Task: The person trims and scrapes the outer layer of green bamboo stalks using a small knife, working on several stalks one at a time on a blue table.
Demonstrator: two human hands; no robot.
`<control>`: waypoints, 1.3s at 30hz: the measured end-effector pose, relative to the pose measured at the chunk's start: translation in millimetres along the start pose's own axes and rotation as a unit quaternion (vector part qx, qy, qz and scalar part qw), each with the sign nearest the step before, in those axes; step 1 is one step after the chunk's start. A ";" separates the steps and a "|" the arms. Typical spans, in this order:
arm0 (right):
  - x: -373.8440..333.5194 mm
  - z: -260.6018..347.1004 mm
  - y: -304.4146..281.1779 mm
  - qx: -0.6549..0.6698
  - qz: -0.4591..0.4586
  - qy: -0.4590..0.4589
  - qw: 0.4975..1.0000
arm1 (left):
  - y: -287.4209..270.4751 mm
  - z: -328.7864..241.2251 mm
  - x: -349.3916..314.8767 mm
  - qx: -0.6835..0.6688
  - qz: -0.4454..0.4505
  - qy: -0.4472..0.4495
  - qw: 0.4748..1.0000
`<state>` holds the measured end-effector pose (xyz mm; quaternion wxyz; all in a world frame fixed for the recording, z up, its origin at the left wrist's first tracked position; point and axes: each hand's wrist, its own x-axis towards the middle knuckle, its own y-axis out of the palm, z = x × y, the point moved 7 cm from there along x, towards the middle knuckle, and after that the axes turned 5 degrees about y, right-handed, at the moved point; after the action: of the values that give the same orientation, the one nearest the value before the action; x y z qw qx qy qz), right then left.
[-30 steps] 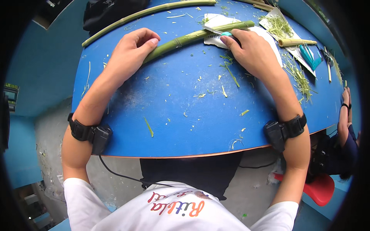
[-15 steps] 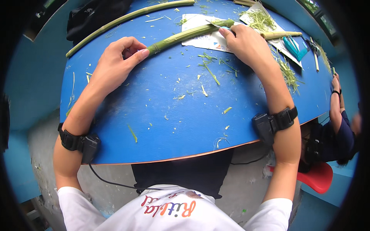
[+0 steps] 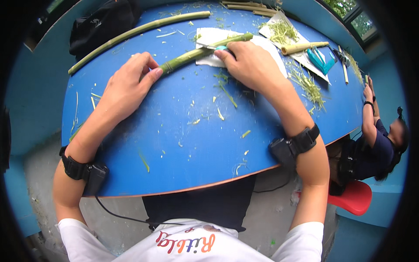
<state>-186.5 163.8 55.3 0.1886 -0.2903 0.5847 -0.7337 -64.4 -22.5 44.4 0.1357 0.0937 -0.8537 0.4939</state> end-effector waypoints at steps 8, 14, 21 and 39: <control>-7.9 21.9 -7.7 0.018 0.038 -0.013 0.999 | 2.5 -20.6 -3.1 0.051 -0.015 0.071 0.996; -13.1 35.9 -10.3 0.055 0.008 -0.055 0.997 | -9.5 -16.7 -8.2 0.065 -0.016 0.108 0.992; -16.3 52.1 -10.2 0.033 0.029 -0.070 0.997 | -14.7 -10.1 -8.7 0.080 -0.010 0.126 0.989; 11.0 4.9 -16.8 0.076 -0.001 0.072 0.995 | -27.3 -21.1 -3.3 0.102 0.007 0.151 0.983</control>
<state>-190.6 157.4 74.5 0.1671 -0.2219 0.5392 -0.7951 -50.3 -17.6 75.7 0.2488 0.0252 -0.7696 0.5875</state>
